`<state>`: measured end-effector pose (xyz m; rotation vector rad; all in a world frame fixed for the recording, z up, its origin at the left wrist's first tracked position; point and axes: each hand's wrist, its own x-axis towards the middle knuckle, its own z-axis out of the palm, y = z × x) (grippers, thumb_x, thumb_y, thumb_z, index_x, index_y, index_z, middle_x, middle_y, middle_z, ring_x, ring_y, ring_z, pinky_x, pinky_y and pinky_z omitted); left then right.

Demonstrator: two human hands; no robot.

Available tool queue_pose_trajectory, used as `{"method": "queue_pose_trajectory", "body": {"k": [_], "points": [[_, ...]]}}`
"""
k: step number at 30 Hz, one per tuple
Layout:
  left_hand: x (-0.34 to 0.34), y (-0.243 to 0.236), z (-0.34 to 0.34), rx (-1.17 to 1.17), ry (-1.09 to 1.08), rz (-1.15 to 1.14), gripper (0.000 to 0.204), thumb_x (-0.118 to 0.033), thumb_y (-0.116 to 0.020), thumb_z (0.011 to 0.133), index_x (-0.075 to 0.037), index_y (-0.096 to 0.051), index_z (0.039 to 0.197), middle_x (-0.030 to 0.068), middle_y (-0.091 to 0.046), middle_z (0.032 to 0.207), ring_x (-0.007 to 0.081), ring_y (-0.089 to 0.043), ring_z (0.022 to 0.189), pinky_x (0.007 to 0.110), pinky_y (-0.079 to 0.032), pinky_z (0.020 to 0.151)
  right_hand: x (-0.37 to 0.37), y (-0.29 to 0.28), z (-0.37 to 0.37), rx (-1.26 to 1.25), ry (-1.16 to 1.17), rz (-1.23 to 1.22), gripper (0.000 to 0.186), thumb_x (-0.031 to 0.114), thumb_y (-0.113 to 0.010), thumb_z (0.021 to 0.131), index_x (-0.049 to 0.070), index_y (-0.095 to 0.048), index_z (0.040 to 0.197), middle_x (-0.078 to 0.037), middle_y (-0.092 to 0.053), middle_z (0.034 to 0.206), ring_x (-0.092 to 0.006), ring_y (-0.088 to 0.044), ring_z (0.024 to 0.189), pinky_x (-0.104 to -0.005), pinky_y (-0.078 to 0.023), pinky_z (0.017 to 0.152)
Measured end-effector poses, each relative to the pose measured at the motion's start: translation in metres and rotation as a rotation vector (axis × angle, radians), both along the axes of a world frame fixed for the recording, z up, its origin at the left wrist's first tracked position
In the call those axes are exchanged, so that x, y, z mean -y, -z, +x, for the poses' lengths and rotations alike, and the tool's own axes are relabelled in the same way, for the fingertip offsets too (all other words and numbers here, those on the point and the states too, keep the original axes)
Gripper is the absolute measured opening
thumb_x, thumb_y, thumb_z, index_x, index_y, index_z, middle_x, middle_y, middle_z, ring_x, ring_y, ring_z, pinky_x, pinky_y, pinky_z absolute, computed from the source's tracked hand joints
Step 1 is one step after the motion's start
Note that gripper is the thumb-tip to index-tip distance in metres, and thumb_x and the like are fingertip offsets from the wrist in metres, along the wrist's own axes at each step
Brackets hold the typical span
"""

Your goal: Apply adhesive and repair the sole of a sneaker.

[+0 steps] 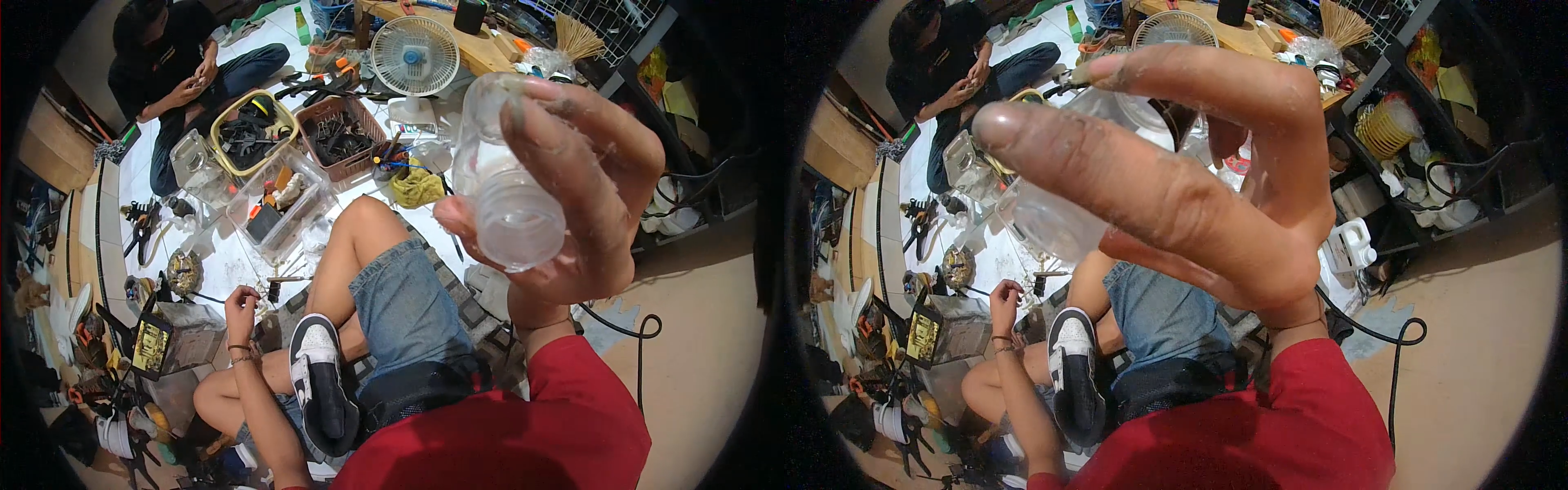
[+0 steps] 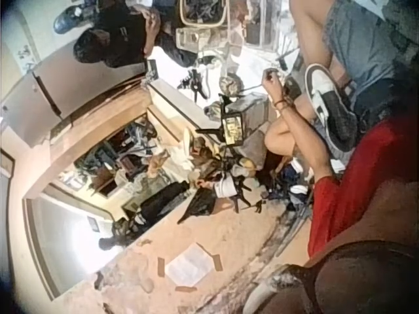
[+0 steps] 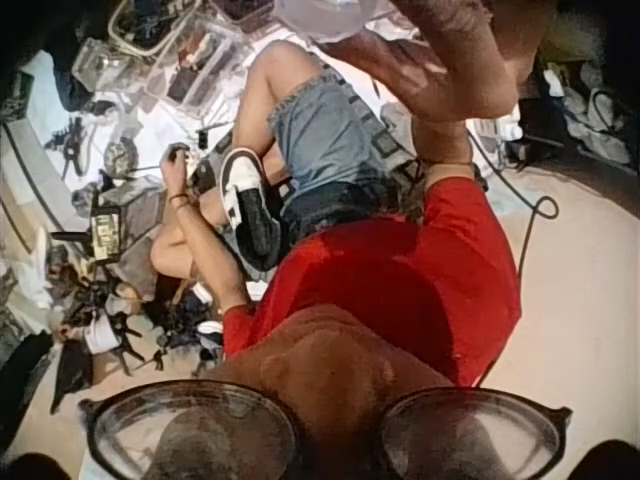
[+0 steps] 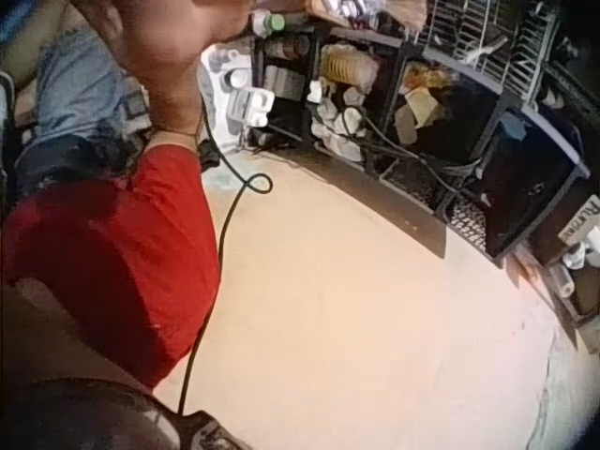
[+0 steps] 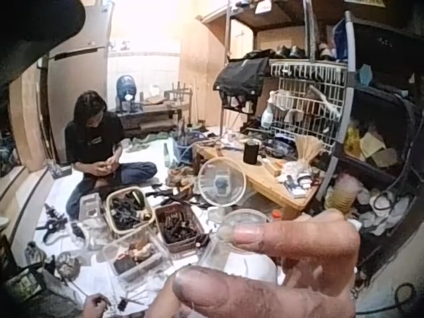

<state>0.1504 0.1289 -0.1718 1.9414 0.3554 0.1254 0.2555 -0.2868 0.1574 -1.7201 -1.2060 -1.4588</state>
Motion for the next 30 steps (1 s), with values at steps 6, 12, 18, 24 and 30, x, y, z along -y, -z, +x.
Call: {"method": "queue_pose_trajectory", "body": {"k": [6, 12, 18, 24, 30], "points": [[-0.002, -0.002, -0.002, -0.024, -0.011, -0.001, 0.009, -0.001, -0.050, 0.084, -0.001, -0.059, 0.081, 0.0012, -0.060, 0.073, 0.0076, -0.053, 0.064, 0.023, -0.044, 0.061, 0.003, -0.003, -0.012, -0.118, 0.075, -0.059, 0.059, 0.033, -0.089, 0.062, 0.005, -0.067, 0.111, -0.012, -0.053, 0.116, -0.0224, -0.062, 0.099, -0.0326, -0.055, 0.082], [-0.001, -0.003, 0.000, -0.026, -0.011, -0.006, 0.009, 0.000, -0.050, 0.084, -0.001, -0.058, 0.081, 0.0011, -0.060, 0.073, 0.0075, -0.052, 0.064, 0.023, -0.044, 0.061, -0.003, 0.007, -0.006, -0.110, 0.149, 0.058, 0.062, 0.033, -0.089, 0.062, 0.006, -0.066, 0.112, -0.012, -0.053, 0.117, -0.0230, -0.061, 0.103, -0.0332, -0.056, 0.084], [0.001, -0.004, 0.000, -0.011, -0.017, -0.005, 0.008, -0.001, -0.051, 0.084, -0.001, -0.058, 0.080, 0.0009, -0.059, 0.073, 0.0070, -0.051, 0.063, 0.022, -0.043, 0.060, -0.002, -0.013, -0.017, -0.131, 0.283, -0.202, 0.067, 0.029, -0.090, 0.059, 0.003, -0.064, 0.115, -0.015, -0.053, 0.118, -0.0252, -0.061, 0.104, -0.0335, -0.055, 0.086], [0.002, -0.006, 0.001, -0.039, -0.024, -0.001, 0.008, -0.001, -0.051, 0.084, -0.001, -0.058, 0.080, 0.0010, -0.059, 0.073, 0.0069, -0.051, 0.064, 0.022, -0.043, 0.060, -0.002, 0.009, -0.005, -0.066, 0.125, 0.072, 0.069, 0.027, -0.090, 0.060, 0.002, -0.062, 0.118, -0.016, -0.053, 0.120, -0.0248, -0.058, 0.109, -0.0338, -0.053, 0.090], [0.001, -0.006, 0.000, -0.035, -0.023, -0.022, 0.009, -0.001, -0.050, 0.084, -0.001, -0.059, 0.081, 0.0011, -0.060, 0.075, 0.0070, -0.052, 0.066, 0.022, -0.043, 0.061, -0.016, -0.001, -0.039, -0.419, 0.464, 0.023, 0.070, 0.027, -0.089, 0.062, 0.001, -0.060, 0.121, -0.015, -0.054, 0.120, -0.0238, -0.055, 0.112, -0.0336, -0.052, 0.091]]}}
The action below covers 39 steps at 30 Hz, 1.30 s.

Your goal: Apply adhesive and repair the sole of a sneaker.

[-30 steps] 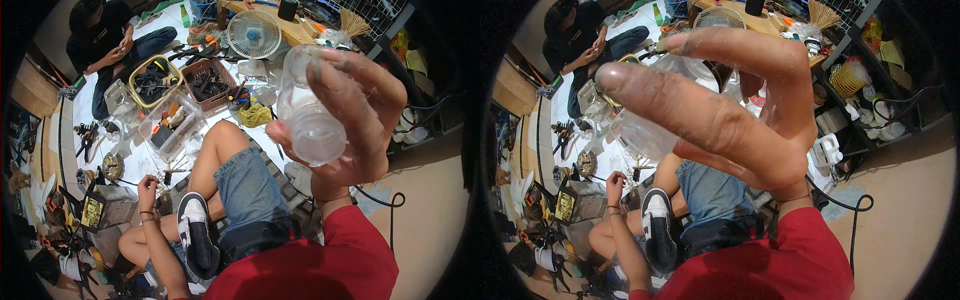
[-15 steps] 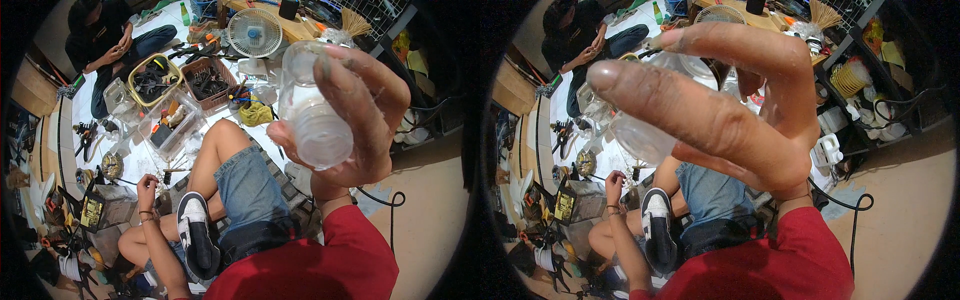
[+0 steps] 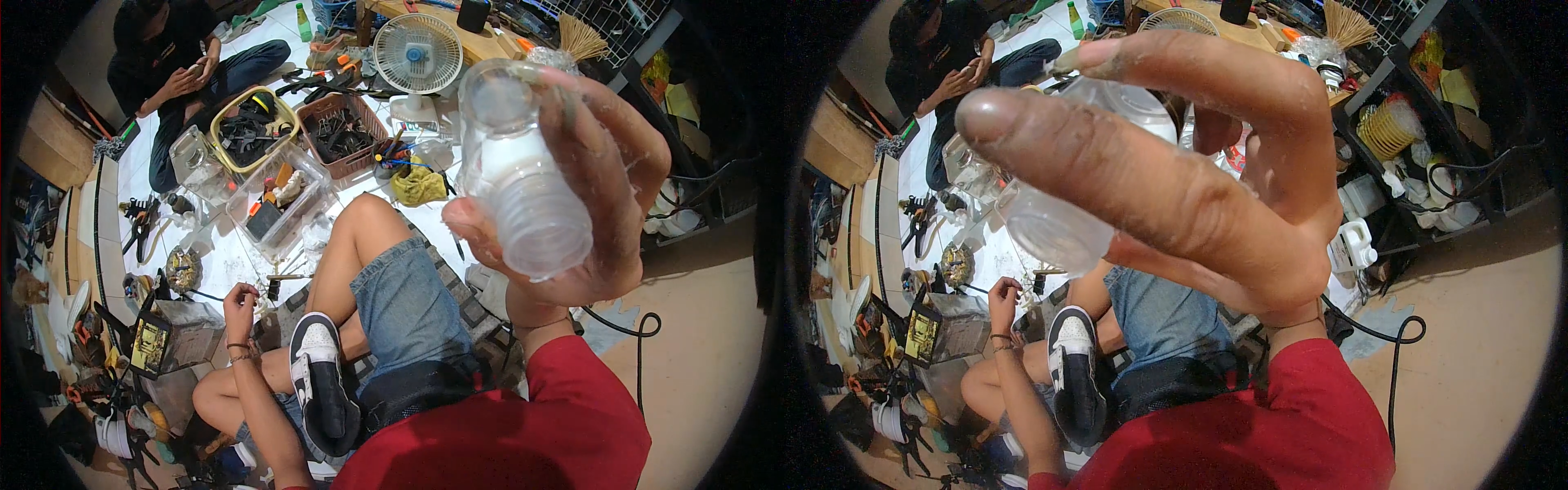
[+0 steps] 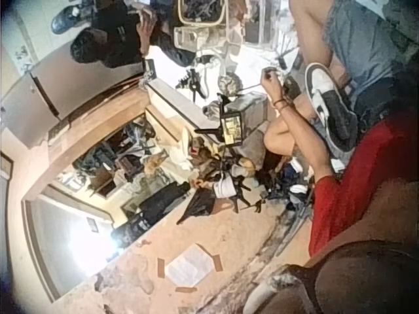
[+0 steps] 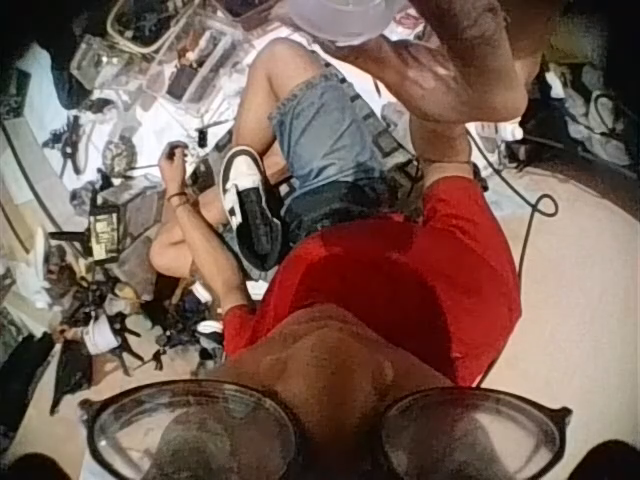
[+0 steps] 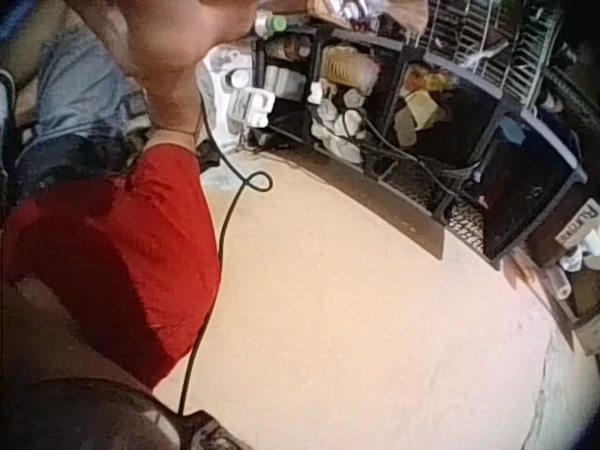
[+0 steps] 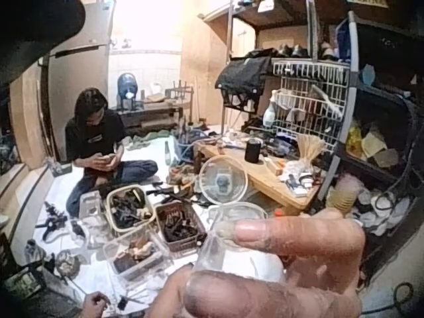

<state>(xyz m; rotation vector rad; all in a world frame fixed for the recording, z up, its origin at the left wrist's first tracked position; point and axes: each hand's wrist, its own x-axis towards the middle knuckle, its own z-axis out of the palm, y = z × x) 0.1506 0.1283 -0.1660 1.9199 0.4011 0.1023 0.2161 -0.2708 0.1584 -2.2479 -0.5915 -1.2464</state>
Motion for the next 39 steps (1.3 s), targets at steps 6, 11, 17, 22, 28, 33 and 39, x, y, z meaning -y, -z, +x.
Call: {"method": "queue_pose_trajectory", "body": {"k": [6, 11, 17, 22, 28, 33, 39], "points": [[-0.002, 0.002, 0.000, -0.007, 0.005, 0.036, 0.008, -0.002, -0.052, 0.085, -0.001, -0.059, 0.081, 0.0013, -0.061, 0.075, 0.0071, -0.053, 0.066, 0.023, -0.044, 0.060, 0.016, -0.006, 0.022, 0.235, -0.165, -0.222, 0.070, 0.029, -0.087, 0.064, 0.000, -0.060, 0.121, -0.016, -0.057, 0.118, -0.0247, -0.055, 0.111, -0.0335, -0.052, 0.090], [-0.003, 0.003, 0.000, 0.003, 0.000, 0.037, 0.007, -0.002, -0.053, 0.085, -0.002, -0.059, 0.081, 0.0012, -0.061, 0.074, 0.0071, -0.053, 0.066, 0.023, -0.044, 0.060, 0.009, 0.018, 0.046, 0.115, -0.688, 0.580, 0.073, 0.035, -0.081, 0.074, -0.007, -0.050, 0.125, -0.018, -0.055, 0.123, -0.0271, -0.058, 0.111, -0.0371, -0.050, 0.093], [-0.002, 0.003, 0.000, 0.003, 0.000, 0.026, 0.008, -0.002, -0.053, 0.084, -0.002, -0.060, 0.080, 0.0011, -0.061, 0.073, 0.0071, -0.053, 0.065, 0.023, -0.043, 0.061, 0.018, 0.033, 0.060, -0.093, -0.923, 0.894, 0.063, 0.020, -0.081, 0.077, -0.004, -0.046, 0.125, -0.012, -0.058, 0.118, -0.0179, -0.060, 0.105, -0.0299, -0.047, 0.093], [-0.004, 0.008, 0.001, 0.040, 0.027, 0.077, 0.010, -0.001, -0.050, 0.085, -0.002, -0.059, 0.081, 0.0012, -0.061, 0.075, 0.0063, -0.052, 0.061, 0.021, -0.041, 0.055, 0.018, 0.034, 0.058, -0.118, -0.762, 0.802, 0.077, 0.044, -0.080, 0.074, 0.001, -0.042, 0.127, -0.016, -0.055, 0.121, -0.0333, -0.059, 0.112, -0.0427, -0.050, 0.096], [-0.007, 0.009, -0.003, 0.042, 0.026, 0.042, 0.009, -0.002, -0.051, 0.086, -0.002, -0.058, 0.081, 0.0009, -0.060, 0.074, 0.0063, -0.052, 0.062, 0.021, -0.042, 0.057, 0.008, 0.034, 0.066, 0.169, -1.004, 0.414, 0.072, 0.046, -0.080, 0.073, 0.008, -0.035, 0.116, -0.010, -0.050, 0.112, -0.0423, -0.059, 0.108, -0.0514, -0.049, 0.095], [-0.004, 0.008, -0.001, 0.040, 0.033, 0.052, 0.009, -0.002, -0.051, 0.086, -0.002, -0.057, 0.081, 0.0011, -0.060, 0.075, 0.0063, -0.052, 0.063, 0.021, -0.043, 0.058, 0.003, 0.034, 0.063, 0.169, -0.991, 0.403, 0.071, 0.042, -0.081, 0.073, 0.008, -0.036, 0.115, -0.013, -0.050, 0.114, -0.0415, -0.059, 0.107, -0.0506, -0.050, 0.093], [-0.006, 0.010, -0.002, 0.020, 0.023, 0.041, 0.009, -0.001, -0.050, 0.087, -0.002, -0.057, 0.082, 0.0012, -0.060, 0.075, 0.0063, -0.052, 0.063, 0.022, -0.043, 0.058, 0.010, 0.034, 0.066, 0.167, -0.981, 0.394, 0.068, 0.037, -0.082, 0.072, 0.008, -0.036, 0.113, -0.016, -0.051, 0.116, -0.0405, -0.060, 0.107, -0.0498, -0.050, 0.092]]}}
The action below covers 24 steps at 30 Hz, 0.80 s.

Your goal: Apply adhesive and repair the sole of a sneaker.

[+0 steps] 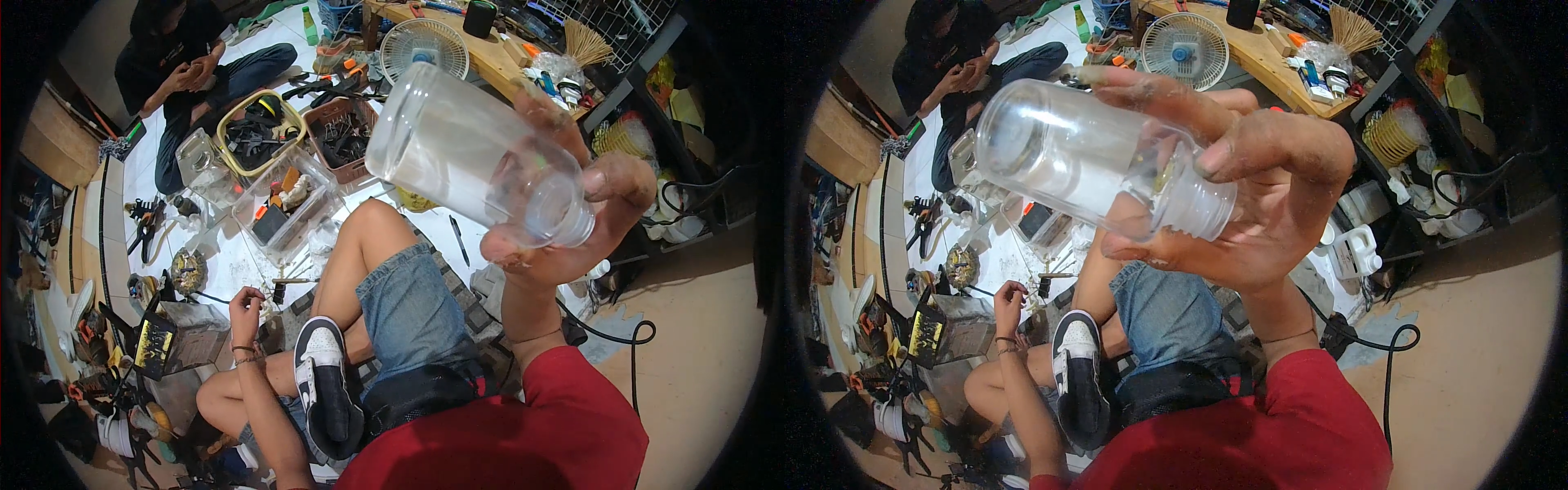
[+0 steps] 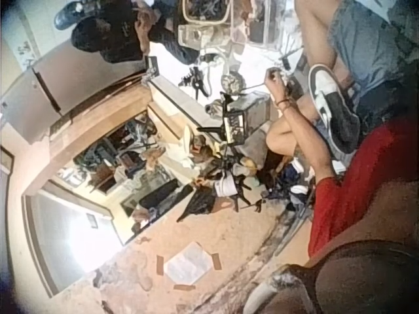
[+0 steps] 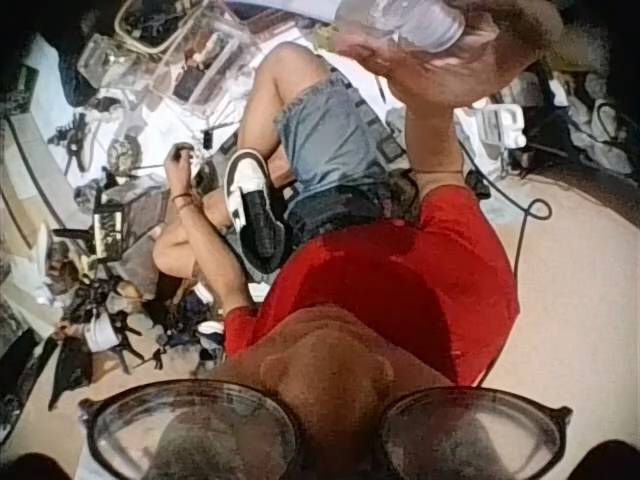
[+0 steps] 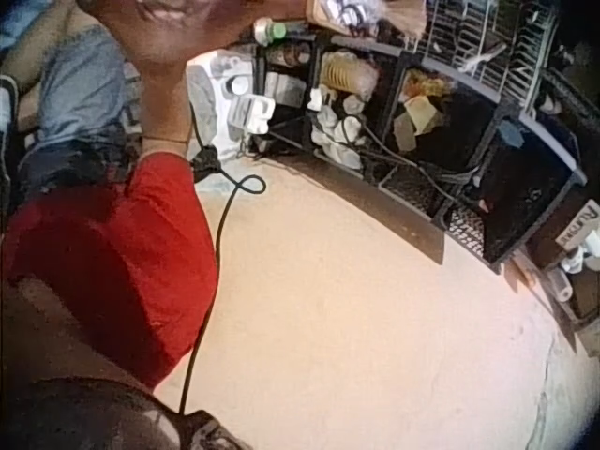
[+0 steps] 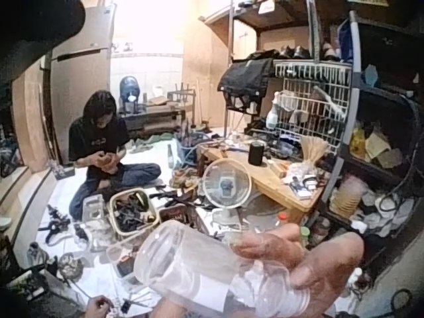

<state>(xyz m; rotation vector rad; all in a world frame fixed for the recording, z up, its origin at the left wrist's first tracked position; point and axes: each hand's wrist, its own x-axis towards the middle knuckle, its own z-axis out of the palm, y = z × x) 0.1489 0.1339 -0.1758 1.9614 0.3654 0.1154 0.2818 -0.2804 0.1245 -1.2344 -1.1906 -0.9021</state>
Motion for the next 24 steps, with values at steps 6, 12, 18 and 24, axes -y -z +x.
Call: {"method": "queue_pose_trajectory", "body": {"k": [6, 12, 18, 24], "points": [[0.001, 0.000, 0.000, 0.015, 0.006, 0.004, 0.010, 0.000, -0.050, 0.087, -0.002, -0.058, 0.082, 0.0011, -0.060, 0.075, 0.0060, -0.052, 0.062, 0.021, -0.043, 0.057, 0.002, 0.000, 0.002, -0.001, 0.012, -0.007, 0.067, 0.033, -0.083, 0.071, 0.008, -0.037, 0.112, -0.020, -0.051, 0.118, -0.0395, -0.060, 0.106, -0.0489, -0.051, 0.091], [0.000, -0.001, 0.001, 0.008, 0.004, 0.009, 0.009, -0.001, -0.050, 0.087, -0.002, -0.058, 0.082, 0.0011, -0.060, 0.075, 0.0058, -0.052, 0.062, 0.021, -0.043, 0.057, 0.007, 0.000, 0.003, -0.004, 0.026, -0.012, 0.065, 0.028, -0.084, 0.070, 0.008, -0.037, 0.110, -0.023, -0.051, 0.120, -0.0386, -0.060, 0.105, -0.0481, -0.052, 0.089], [0.000, 0.000, 0.000, 0.029, 0.008, -0.007, 0.009, -0.002, -0.051, 0.087, -0.003, -0.058, 0.082, 0.0011, -0.061, 0.076, 0.0060, -0.052, 0.062, 0.021, -0.043, 0.057, 0.012, 0.000, 0.002, -0.005, 0.040, -0.020, 0.064, 0.023, -0.085, 0.069, 0.008, -0.038, 0.109, -0.027, -0.052, 0.122, -0.0376, -0.060, 0.105, -0.0472, -0.053, 0.088], [0.002, -0.002, -0.002, -0.003, 0.003, 0.008, 0.009, -0.003, -0.051, 0.087, -0.003, -0.059, 0.083, 0.0014, -0.061, 0.075, 0.0063, -0.052, 0.062, 0.021, -0.043, 0.056, 0.019, -0.001, 0.007, -0.012, 0.052, -0.029, 0.063, 0.019, -0.087, 0.068, 0.009, -0.038, 0.107, -0.030, -0.052, 0.124, -0.0367, -0.060, 0.104, -0.0463, -0.053, 0.086]]}}
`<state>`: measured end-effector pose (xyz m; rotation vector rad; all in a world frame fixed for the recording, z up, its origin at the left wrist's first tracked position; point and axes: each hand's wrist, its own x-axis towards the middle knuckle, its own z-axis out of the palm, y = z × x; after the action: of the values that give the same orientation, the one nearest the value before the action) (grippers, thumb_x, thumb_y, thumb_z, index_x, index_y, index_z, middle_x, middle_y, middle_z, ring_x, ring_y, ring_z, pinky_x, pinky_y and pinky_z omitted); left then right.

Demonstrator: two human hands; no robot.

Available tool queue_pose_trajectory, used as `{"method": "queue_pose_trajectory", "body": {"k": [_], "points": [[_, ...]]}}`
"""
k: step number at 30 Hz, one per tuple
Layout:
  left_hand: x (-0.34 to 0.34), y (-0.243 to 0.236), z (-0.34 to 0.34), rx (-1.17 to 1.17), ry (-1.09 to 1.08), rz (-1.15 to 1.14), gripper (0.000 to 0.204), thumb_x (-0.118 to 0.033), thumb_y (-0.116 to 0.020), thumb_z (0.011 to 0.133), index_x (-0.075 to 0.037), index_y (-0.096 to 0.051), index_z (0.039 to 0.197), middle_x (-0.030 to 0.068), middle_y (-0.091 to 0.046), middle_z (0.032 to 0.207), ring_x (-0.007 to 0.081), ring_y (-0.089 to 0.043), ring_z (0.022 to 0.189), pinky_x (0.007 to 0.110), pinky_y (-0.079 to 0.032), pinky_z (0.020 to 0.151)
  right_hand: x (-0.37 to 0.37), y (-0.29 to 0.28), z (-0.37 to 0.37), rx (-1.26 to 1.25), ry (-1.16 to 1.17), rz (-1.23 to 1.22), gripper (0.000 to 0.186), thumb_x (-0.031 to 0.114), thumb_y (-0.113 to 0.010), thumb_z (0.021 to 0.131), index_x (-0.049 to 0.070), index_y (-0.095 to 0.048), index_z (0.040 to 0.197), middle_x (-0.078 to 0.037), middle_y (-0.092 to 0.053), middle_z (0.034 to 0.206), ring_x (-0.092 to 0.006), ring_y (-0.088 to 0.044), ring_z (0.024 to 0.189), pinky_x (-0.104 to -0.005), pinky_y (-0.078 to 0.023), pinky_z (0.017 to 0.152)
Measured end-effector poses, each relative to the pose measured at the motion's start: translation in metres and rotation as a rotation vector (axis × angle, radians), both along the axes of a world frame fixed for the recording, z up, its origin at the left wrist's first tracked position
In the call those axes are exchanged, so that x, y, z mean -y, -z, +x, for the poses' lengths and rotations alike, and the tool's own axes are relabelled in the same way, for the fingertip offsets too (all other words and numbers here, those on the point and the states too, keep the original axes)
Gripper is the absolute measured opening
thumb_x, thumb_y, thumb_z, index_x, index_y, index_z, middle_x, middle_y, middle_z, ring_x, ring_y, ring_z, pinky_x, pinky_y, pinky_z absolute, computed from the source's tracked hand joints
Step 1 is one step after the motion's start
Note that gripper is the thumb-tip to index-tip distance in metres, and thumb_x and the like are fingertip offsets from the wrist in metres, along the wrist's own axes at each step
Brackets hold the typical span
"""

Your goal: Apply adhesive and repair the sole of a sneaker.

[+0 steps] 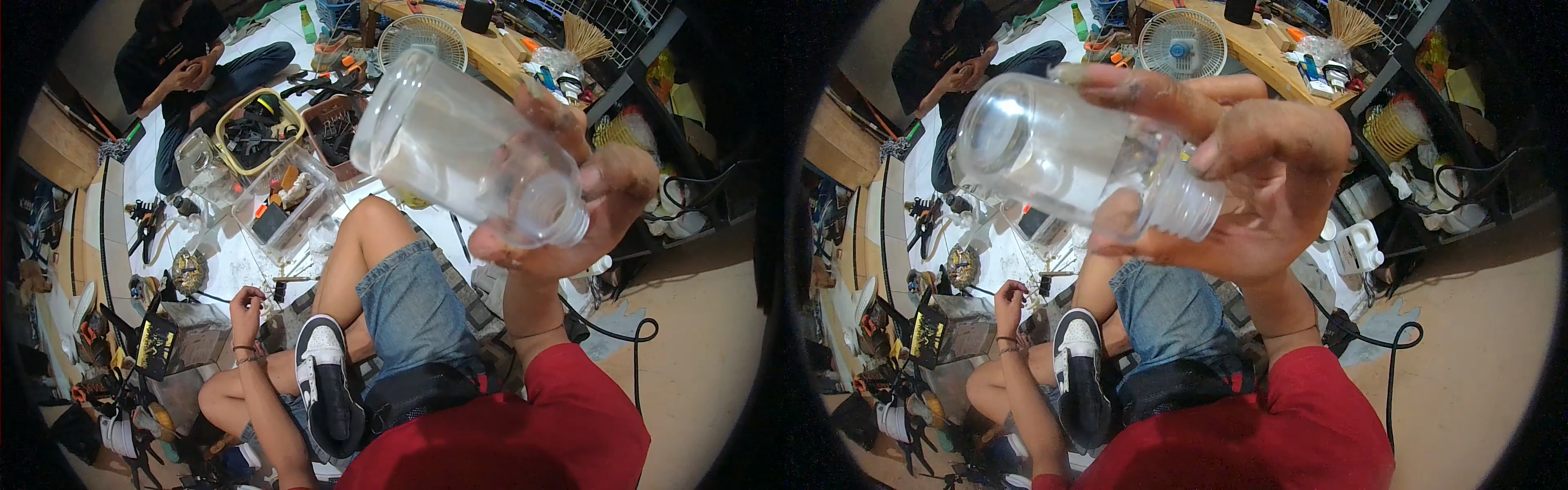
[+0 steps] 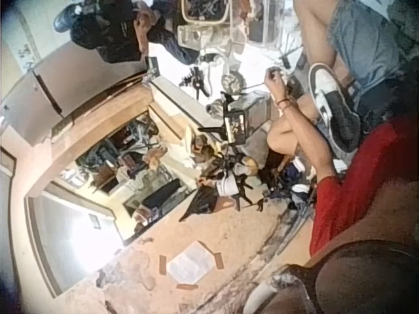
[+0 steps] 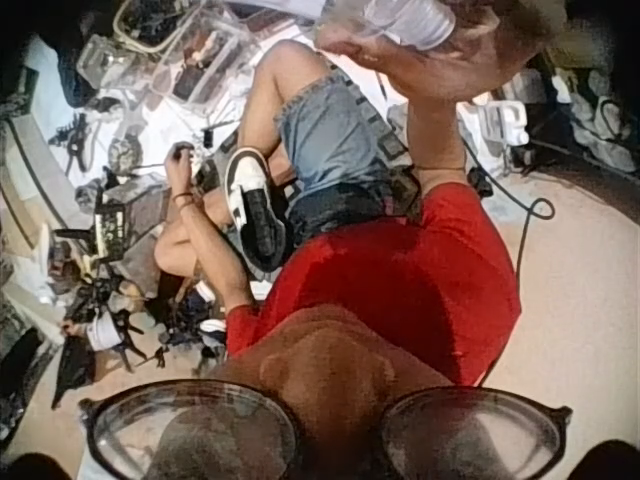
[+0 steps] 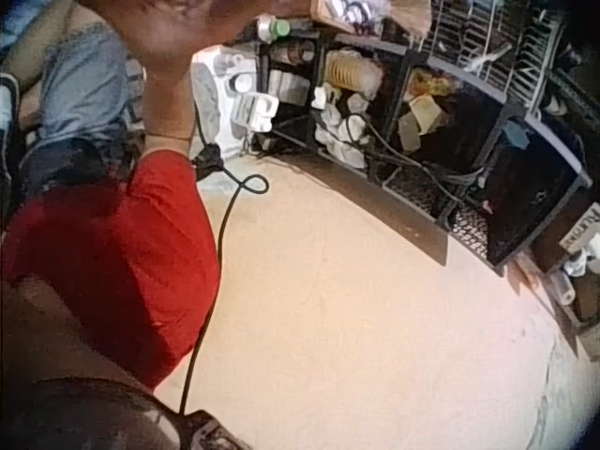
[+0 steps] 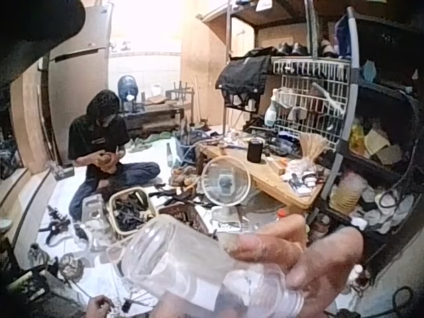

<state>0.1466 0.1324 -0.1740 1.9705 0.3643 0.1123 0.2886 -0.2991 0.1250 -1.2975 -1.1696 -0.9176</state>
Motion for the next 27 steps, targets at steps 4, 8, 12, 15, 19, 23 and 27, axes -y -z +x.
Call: {"method": "queue_pose_trajectory", "body": {"k": [4, 8, 12, 15, 19, 23, 27], "points": [[0.002, 0.001, 0.003, 0.015, -0.011, -0.004, 0.008, -0.004, -0.054, 0.085, -0.001, -0.059, 0.080, 0.0002, -0.060, 0.074, 0.0059, -0.050, 0.065, 0.022, -0.040, 0.059, 0.007, 0.014, 0.028, -0.122, 0.066, 0.092, 0.059, -0.002, -0.082, 0.068, 0.002, -0.040, 0.109, -0.015, -0.060, 0.104, -0.0295, -0.060, 0.111, -0.0358, -0.059, 0.084], [-0.002, -0.005, 0.000, -0.008, -0.022, 0.009, 0.008, -0.003, -0.053, 0.086, -0.001, -0.059, 0.081, 0.0002, -0.059, 0.074, 0.0058, -0.049, 0.065, 0.022, -0.039, 0.060, 0.049, 0.084, 0.066, -0.529, 0.243, -0.017, 0.045, 0.008, -0.082, 0.074, 0.005, -0.046, 0.100, -0.008, -0.064, 0.091, -0.0096, -0.063, 0.084, -0.0236, -0.052, 0.068], [-0.004, 0.000, 0.004, 0.007, 0.010, 0.027, 0.009, -0.004, -0.051, 0.087, -0.003, -0.058, 0.082, 0.0002, -0.060, 0.076, 0.0059, -0.051, 0.063, 0.021, -0.040, 0.057, 0.088, 0.166, 0.060, -0.756, 0.762, -0.617, 0.052, 0.028, -0.086, 0.067, 0.000, -0.053, 0.095, -0.016, -0.068, 0.081, -0.0222, -0.069, 0.077, -0.0334, -0.053, 0.065], [-0.004, 0.001, 0.004, -0.018, -0.005, 0.007, 0.008, -0.004, -0.052, 0.086, -0.001, -0.059, 0.081, 0.0007, -0.060, 0.075, 0.0066, -0.052, 0.065, 0.022, -0.042, 0.059, 0.109, 0.234, 0.052, -0.952, 0.805, -0.735, 0.058, 0.031, -0.087, 0.064, -0.001, -0.054, 0.099, -0.021, -0.068, 0.088, -0.0313, -0.069, 0.082, -0.0382, -0.053, 0.069], [-0.001, 0.001, 0.001, -0.022, -0.021, 0.012, 0.008, -0.003, -0.052, 0.085, -0.001, -0.059, 0.082, 0.0009, -0.061, 0.075, 0.0068, -0.052, 0.065, 0.022, -0.042, 0.060, 0.135, 0.311, 0.054, -1.011, 0.979, -0.733, 0.058, 0.028, -0.087, 0.064, 0.000, -0.053, 0.101, -0.021, -0.067, 0.088, -0.0353, -0.068, 0.082, -0.0403, -0.052, 0.071], [0.008, 0.000, 0.006, 0.000, 0.009, 0.041, 0.009, -0.003, -0.051, 0.085, -0.001, -0.060, 0.084, 0.0015, -0.061, 0.077, 0.0080, -0.052, 0.065, 0.023, -0.043, 0.059, 0.162, 0.353, 0.065, -0.926, 1.145, -0.618, 0.057, 0.025, -0.086, 0.065, 0.001, -0.051, 0.103, -0.020, -0.064, 0.082, -0.0404, -0.063, 0.072, -0.0446, -0.049, 0.067], [0.004, 0.003, -0.002, 0.022, -0.058, 0.079, 0.005, -0.001, -0.055, 0.082, -0.001, -0.060, 0.085, 0.0029, -0.062, 0.083, 0.0109, -0.056, 0.074, 0.025, -0.045, 0.065, 0.158, 0.356, 0.066, -0.943, 1.137, -0.536, 0.054, 0.026, -0.083, 0.068, 0.002, -0.051, 0.104, -0.018, -0.065, 0.089, -0.0349, -0.066, 0.078, -0.0420, -0.051, 0.071]]}}
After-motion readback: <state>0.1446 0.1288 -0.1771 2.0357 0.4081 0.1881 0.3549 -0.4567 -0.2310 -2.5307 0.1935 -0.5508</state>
